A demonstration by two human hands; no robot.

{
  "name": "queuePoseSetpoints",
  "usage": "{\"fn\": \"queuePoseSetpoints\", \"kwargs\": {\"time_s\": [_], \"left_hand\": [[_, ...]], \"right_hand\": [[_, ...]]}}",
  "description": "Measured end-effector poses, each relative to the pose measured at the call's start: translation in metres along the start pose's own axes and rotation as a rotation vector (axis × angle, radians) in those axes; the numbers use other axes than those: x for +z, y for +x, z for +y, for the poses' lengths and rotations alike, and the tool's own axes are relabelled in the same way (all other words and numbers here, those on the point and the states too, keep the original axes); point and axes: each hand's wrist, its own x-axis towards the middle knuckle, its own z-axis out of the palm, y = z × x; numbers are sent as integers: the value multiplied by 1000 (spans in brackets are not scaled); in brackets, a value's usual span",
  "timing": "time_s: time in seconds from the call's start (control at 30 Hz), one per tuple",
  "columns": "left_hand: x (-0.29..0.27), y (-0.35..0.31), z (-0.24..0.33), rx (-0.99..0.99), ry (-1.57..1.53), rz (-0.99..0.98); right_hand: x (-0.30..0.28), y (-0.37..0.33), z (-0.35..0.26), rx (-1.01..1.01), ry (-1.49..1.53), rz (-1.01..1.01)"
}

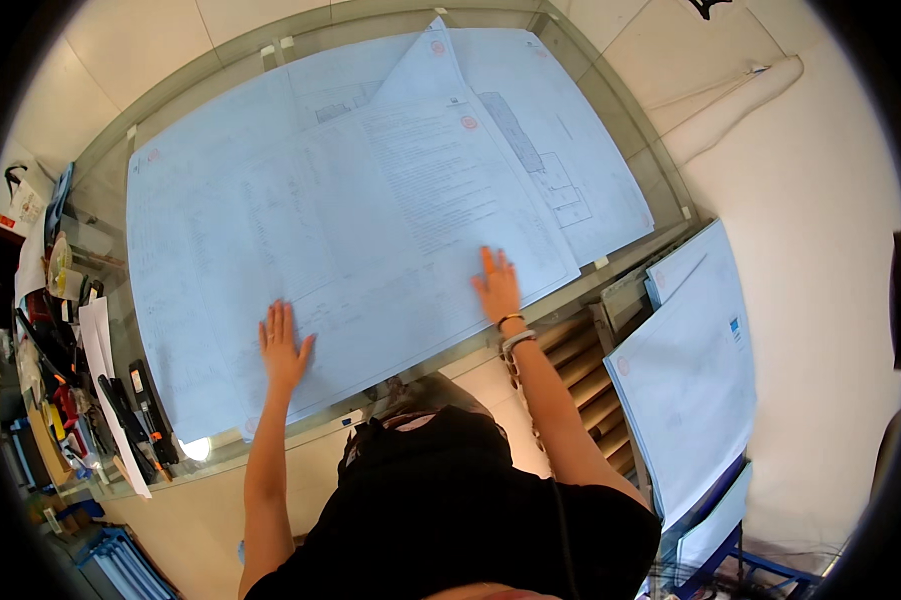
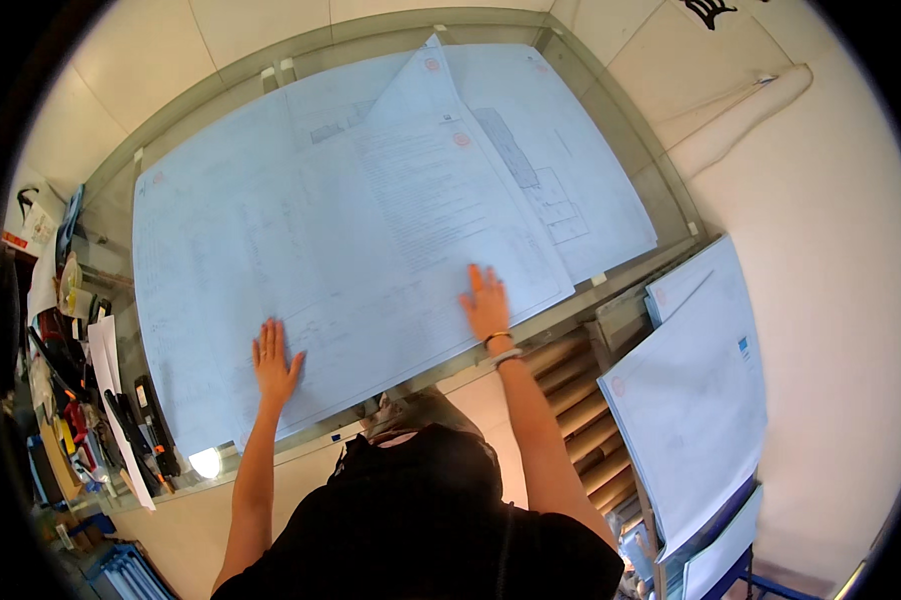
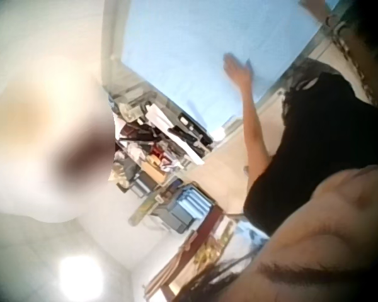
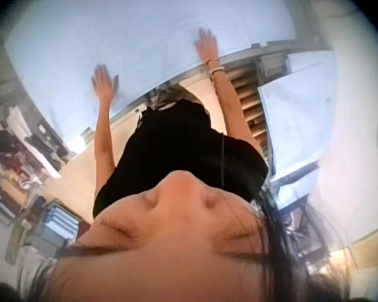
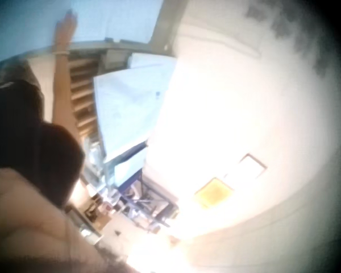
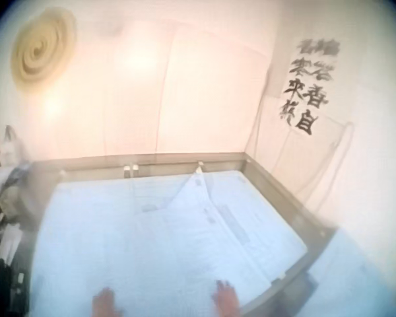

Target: The person folds large blue blueprint sheets on a glass table. They smooth the paper, use a black handheld tool to press creases, and fold the sheets multiple times to reduce their size. The person handles the sheets by hand throughout the process.

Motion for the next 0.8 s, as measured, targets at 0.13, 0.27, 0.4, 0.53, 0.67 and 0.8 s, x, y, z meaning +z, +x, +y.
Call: {"fn": "queuePoseSetpoints", "kwargs": {"time_s": [0.13,0.27,0.4,0.53,0.67,0.8], "left_hand": [[-23,-66,-24,-163,74,-3],[-32,-116,-51,-372,47,61],[-18,-109,-43,-515,130,59],[-4,-26,-3,-346,52,28],[29,78,43,-238,-38,82],[57,161,82,-187,-71,168]], "right_hand": [[-17,8,97,195,-94,159],[-23,16,120,292,-103,125],[-10,34,108,316,-126,126],[8,85,20,-49,151,54],[29,145,-101,-455,410,-97],[48,185,-188,-674,465,-216]]}}
